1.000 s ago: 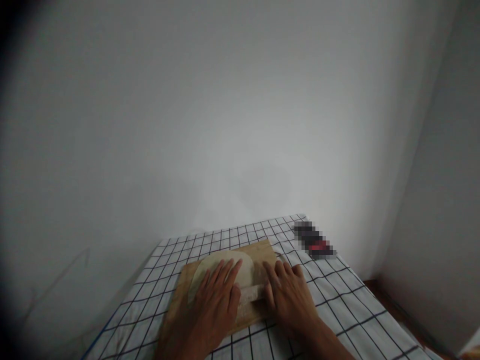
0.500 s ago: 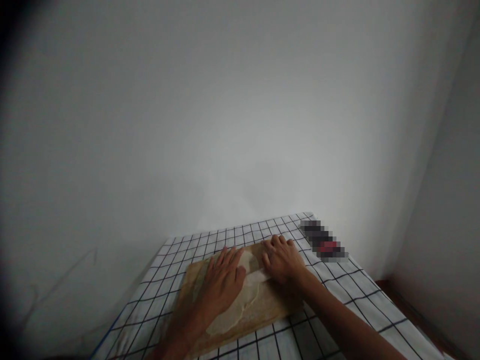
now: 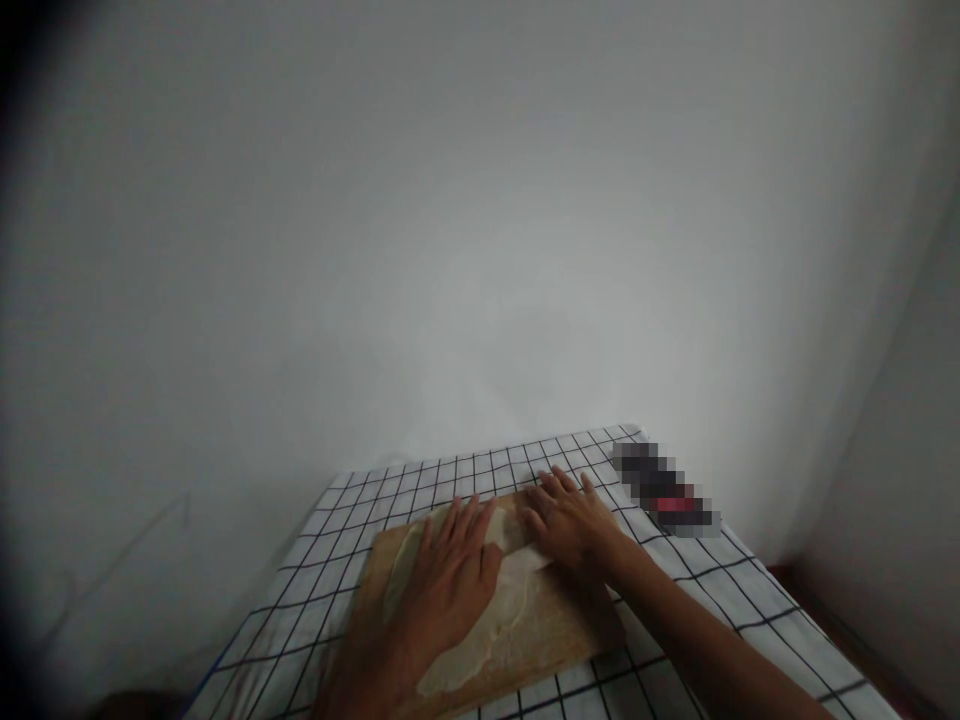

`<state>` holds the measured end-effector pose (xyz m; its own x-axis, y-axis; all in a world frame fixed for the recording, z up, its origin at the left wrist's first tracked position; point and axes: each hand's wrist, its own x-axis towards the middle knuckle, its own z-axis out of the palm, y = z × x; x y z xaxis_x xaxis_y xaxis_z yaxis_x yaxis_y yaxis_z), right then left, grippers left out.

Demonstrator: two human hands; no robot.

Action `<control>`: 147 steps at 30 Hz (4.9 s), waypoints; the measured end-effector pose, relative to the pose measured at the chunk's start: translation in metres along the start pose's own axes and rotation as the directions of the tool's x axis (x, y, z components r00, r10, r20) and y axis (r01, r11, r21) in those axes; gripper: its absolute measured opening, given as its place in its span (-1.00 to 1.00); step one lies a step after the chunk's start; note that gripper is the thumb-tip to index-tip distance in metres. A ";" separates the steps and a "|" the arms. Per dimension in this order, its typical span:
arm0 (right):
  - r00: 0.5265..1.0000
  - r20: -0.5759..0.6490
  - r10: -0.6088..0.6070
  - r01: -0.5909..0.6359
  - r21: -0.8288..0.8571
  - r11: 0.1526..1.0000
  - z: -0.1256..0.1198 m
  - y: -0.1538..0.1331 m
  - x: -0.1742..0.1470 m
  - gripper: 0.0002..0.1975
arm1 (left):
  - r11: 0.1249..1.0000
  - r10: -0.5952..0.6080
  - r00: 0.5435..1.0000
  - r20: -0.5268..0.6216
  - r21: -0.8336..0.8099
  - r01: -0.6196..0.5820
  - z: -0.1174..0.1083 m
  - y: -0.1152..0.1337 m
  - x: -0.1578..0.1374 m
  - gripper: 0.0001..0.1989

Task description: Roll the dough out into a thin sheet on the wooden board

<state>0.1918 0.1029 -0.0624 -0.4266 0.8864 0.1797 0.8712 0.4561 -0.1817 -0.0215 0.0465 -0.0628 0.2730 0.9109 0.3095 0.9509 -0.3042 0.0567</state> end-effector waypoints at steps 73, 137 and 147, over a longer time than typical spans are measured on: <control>0.965 -0.261 0.027 -0.033 -0.017 0.999 -0.007 -0.029 -0.083 -0.57 | 0.969 0.245 0.930 -0.275 0.085 -0.231 0.019 0.027 -0.062 -0.30; 0.981 0.010 -0.194 0.192 0.067 0.979 0.011 -0.005 0.114 -0.53 | 0.972 0.011 0.995 -0.098 0.234 0.012 0.018 -0.027 0.024 -0.57; 0.997 -0.031 -0.071 0.073 0.065 0.995 0.000 -0.001 0.063 -0.49 | 0.976 0.130 0.973 -0.190 0.199 -0.092 0.017 -0.011 0.012 -0.53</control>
<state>0.1640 0.1584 -0.0512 -0.4795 0.8490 0.2220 0.8203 0.5235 -0.2303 -0.0260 0.0655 -0.0761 0.3617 0.7936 0.4893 0.9318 -0.3249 -0.1620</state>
